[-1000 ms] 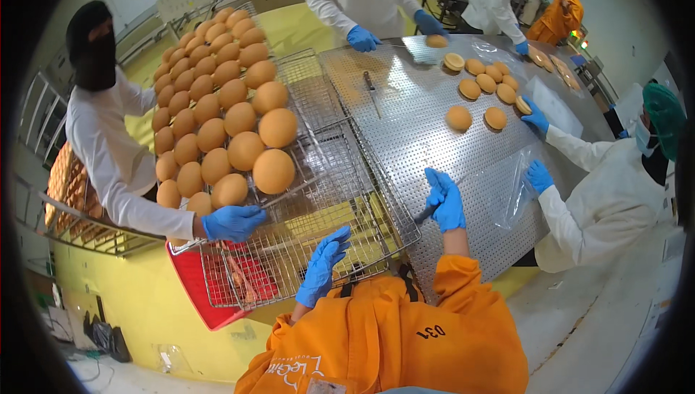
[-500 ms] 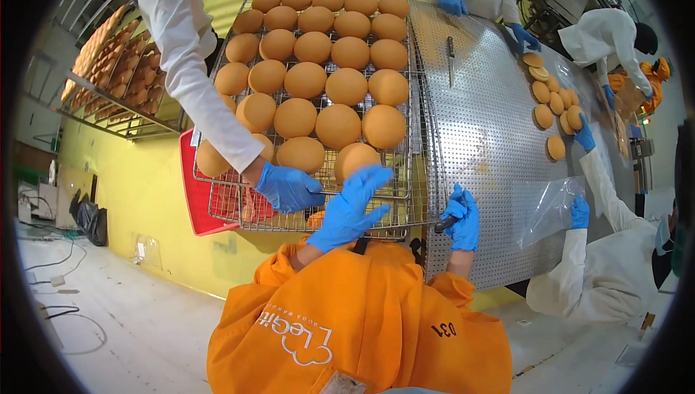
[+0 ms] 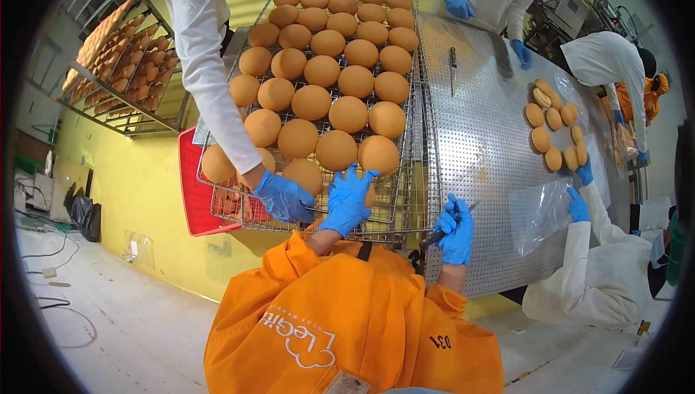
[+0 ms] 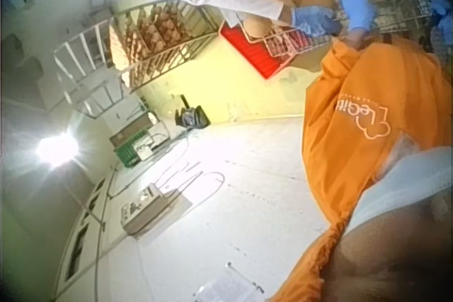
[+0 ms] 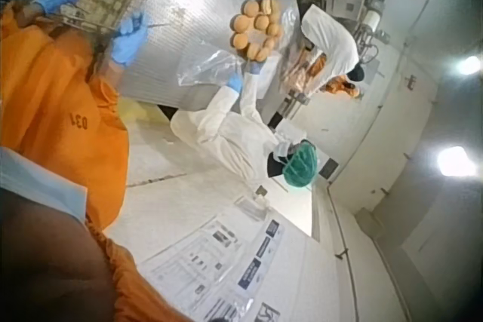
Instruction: The person picks up round cake layers from a wire rack and uses a small metal spatula to spread a filling on the bottom surface. They then place another layer on top to form a sandwich-style cake and set the finished product onto a metal table. The process is repeated continuously with other workers visible in the background.
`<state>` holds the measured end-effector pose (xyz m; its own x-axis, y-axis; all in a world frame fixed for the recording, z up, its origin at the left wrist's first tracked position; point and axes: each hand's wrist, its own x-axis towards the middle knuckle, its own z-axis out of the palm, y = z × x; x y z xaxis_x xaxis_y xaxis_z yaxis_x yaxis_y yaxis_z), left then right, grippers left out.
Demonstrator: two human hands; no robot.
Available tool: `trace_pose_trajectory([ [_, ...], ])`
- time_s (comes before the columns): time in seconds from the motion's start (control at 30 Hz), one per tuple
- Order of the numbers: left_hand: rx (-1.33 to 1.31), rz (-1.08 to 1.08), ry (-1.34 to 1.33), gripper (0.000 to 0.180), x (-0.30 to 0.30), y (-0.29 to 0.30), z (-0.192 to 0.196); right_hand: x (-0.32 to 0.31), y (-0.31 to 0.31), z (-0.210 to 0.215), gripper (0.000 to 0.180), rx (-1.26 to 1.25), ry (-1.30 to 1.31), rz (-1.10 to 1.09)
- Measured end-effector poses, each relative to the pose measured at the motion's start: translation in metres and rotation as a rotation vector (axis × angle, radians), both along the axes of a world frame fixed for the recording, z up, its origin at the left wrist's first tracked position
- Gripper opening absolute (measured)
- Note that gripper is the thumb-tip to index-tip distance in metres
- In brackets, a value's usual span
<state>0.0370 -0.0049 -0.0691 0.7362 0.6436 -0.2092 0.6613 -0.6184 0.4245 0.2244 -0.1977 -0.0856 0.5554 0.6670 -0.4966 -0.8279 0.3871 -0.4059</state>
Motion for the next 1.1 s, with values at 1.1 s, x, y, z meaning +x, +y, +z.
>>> trace_pose_trajectory([
  [1.1, -0.804, 1.113, -2.192, 0.074, -0.458, -0.073, 0.016, -0.46, 0.171, 0.024, 0.03, 0.613, -2.344, 0.872],
])
